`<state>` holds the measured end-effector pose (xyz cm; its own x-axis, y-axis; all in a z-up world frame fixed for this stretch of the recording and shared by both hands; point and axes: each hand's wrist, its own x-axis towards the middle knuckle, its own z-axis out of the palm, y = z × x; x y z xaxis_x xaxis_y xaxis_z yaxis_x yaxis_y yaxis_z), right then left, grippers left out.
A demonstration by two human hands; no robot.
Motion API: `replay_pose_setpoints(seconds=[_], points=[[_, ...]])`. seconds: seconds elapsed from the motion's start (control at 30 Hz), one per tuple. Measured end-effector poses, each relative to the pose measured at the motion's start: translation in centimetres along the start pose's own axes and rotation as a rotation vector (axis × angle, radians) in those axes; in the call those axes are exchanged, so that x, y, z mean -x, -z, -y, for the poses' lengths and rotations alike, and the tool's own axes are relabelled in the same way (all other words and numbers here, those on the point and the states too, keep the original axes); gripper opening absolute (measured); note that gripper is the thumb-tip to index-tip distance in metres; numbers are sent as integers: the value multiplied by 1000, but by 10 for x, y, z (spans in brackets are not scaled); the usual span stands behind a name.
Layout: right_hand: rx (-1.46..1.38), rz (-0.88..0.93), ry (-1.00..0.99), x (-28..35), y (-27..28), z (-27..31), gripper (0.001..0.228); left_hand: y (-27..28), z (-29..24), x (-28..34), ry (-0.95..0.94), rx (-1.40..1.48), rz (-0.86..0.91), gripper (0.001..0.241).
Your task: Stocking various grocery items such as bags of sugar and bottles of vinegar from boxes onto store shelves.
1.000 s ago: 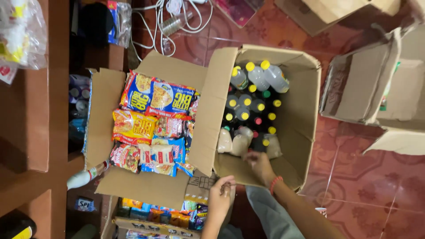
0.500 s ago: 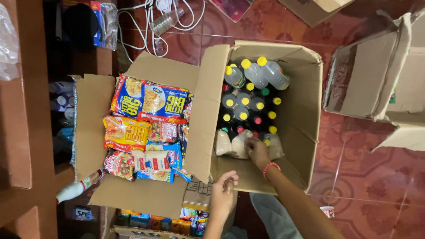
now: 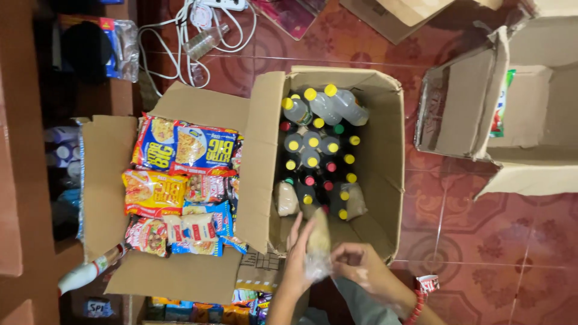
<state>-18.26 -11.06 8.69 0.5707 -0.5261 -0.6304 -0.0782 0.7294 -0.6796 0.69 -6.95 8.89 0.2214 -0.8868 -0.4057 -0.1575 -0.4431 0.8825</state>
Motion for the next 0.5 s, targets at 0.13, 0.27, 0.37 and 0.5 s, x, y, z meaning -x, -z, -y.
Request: replay_pose_setpoints(seconds=[0.13,0.27,0.37,0.5], points=[[-299,-101,-46,-30,17,23,18,-2,27,0,-34,50,105,74],[389,-418,29,-109,101,-78,36,-4,45,3,401,268,11,42],[804,-529,-75,-157,144,-146,44,7,16,2,612,616,-77,32],[988,-596,16,-200,182,-205,39,21,-8,7,743,1085,-31,42]])
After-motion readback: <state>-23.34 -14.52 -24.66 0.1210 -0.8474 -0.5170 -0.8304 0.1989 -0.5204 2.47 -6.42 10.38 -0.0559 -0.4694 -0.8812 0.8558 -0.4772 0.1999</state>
